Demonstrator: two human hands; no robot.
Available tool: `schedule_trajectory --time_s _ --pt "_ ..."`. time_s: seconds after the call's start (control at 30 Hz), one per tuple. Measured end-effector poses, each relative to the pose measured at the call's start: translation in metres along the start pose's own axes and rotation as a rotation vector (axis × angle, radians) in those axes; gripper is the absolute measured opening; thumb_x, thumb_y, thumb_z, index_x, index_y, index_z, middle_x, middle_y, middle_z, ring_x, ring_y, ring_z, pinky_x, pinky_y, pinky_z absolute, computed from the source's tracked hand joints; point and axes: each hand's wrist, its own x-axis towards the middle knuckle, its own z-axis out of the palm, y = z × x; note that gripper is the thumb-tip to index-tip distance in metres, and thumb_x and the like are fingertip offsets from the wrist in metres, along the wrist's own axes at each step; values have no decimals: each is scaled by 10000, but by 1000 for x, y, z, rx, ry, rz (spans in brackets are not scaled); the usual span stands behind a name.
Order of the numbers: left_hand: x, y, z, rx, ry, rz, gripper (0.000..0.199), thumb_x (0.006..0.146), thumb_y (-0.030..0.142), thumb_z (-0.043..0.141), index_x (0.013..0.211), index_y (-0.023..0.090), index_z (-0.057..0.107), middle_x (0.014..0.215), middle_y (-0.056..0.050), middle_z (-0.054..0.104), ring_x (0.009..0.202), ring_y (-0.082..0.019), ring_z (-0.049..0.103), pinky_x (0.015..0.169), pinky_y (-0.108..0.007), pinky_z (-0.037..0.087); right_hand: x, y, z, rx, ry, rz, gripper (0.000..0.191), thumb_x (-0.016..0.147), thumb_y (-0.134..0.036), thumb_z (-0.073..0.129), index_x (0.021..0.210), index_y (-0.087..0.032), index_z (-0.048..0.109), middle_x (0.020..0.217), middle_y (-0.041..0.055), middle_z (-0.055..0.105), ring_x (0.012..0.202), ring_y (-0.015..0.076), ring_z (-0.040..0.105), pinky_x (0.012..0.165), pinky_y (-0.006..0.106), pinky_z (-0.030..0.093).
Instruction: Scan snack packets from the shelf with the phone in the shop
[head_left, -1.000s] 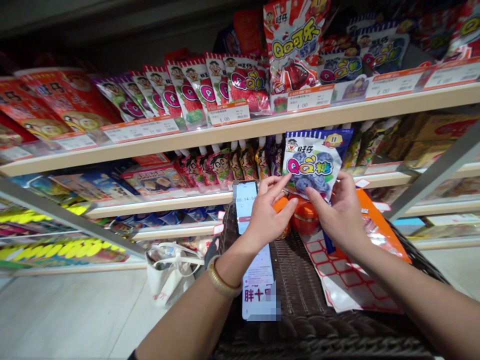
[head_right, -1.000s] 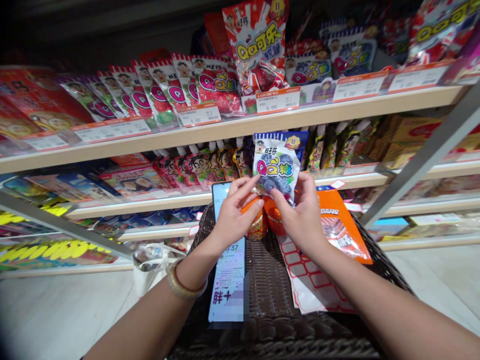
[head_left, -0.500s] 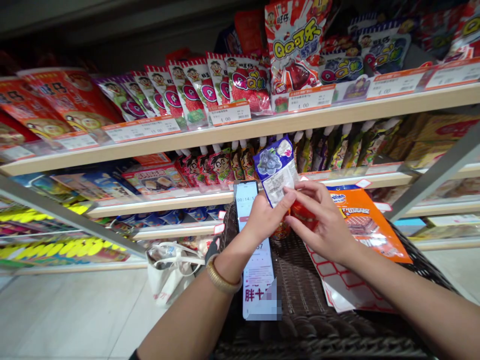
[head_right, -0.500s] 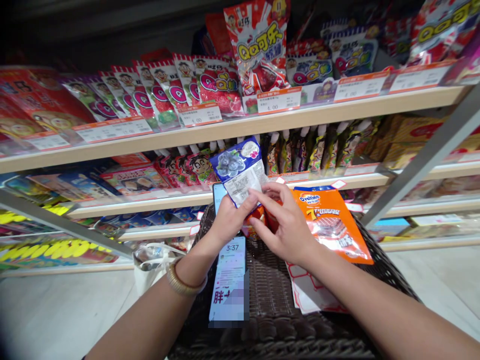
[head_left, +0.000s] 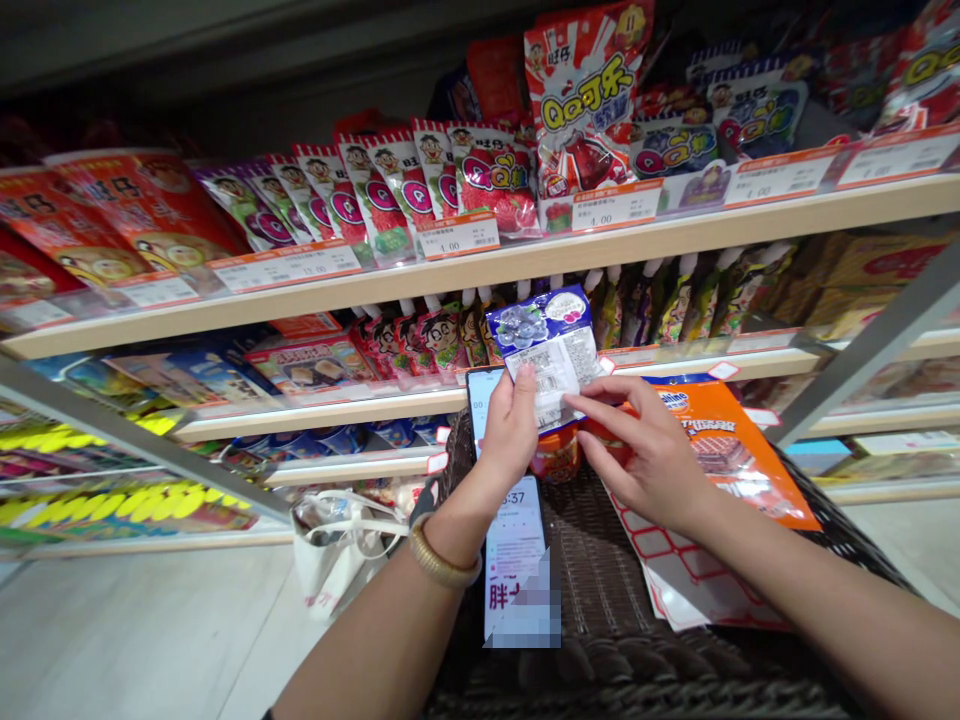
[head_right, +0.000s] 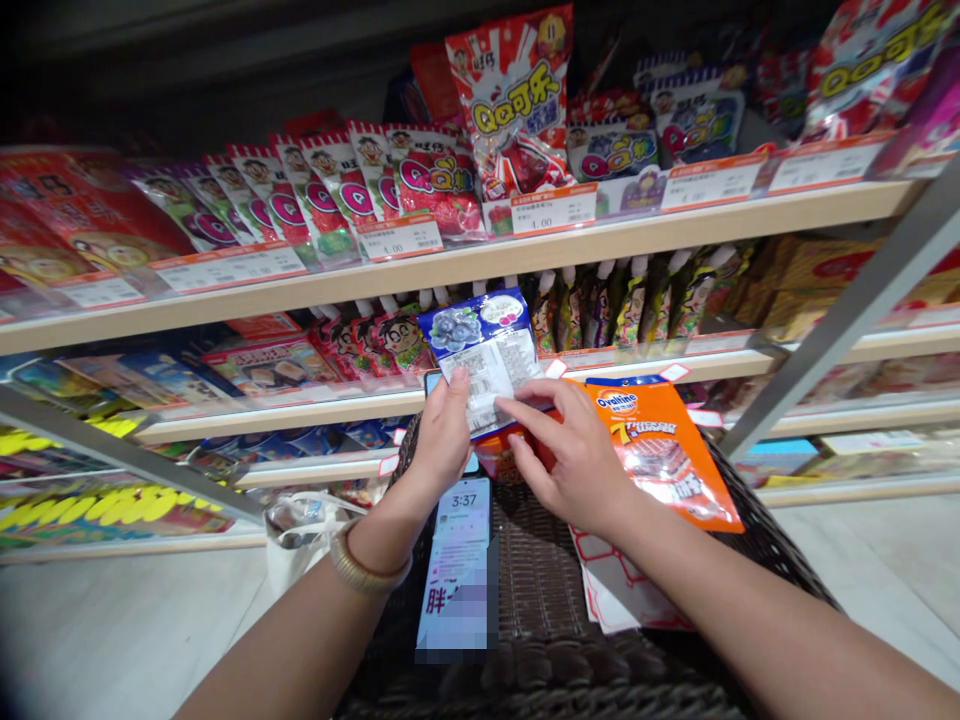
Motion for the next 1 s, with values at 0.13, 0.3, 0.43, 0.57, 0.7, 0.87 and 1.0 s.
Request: schedule_trajectory --time_s 0.13,0.3,0.43,0.57,0.7,0.87,1.0 --pt "0 -1 -2 19 10 -15 536 888 644 491 951 146 679 992 -95 755 956 -223 695 901 -355 531 -1 0 0 1 -8 0 426 877 -101 572 1278 -245 589 1120 111 555 1025 252 560 826 451 538" --pt "2 -2 -3 34 -11 8 552 894 651 466 923 154 703 971 -85 762 932 -213 697 878 -336 535 -2 1 1 3 -21 13 443 881 -113 568 1288 -286 591 1141 101 541 1039 256 556 839 469 538" --pt "2 -2 -3 19 -25 9 553 900 642 461 943 153 715 992 -88 768 944 -219 703 883 -345 546 -4 3 2 -12 -31 6 431 882 -122 571 1264 -316 617 1157 94 523 1068 261 546 888 494 522" --pt "2 -2 -2 9 -21 6 548 896 640 473 942 151 717 993 -95 771 937 -219 708 875 -347 552 -5 3 3 -17 -36 10 456 874 -127 572 1265 -356 630 1159 86 521 1068 264 547 893 501 519" --pt "1 -1 -1 -14 -22 -11 556 889 643 486 972 144 717 1034 -107 771 987 -236 711 909 -362 550 -5 2 3 -26 -37 7 457 872 -127 573 1257 -366 635 1164 84 520 1067 264 546 898 505 515" --pt "0 2 0 -86 -52 -29 555 877 641 515 1013 144 723 1057 -109 773 1013 -253 719 934 -384 556 -5 2 3 -29 -43 -3 441 876 -121 570 1250 -345 637 1170 90 505 1067 260 541 892 493 517" --pt "0 4 1 -96 -42 -32 561 861 650 535 995 140 727 1034 -107 779 994 -260 726 920 -386 565 -4 1 3 -28 -35 6 448 875 -123 570 1250 -356 639 1168 86 512 1069 263 542 880 490 524"
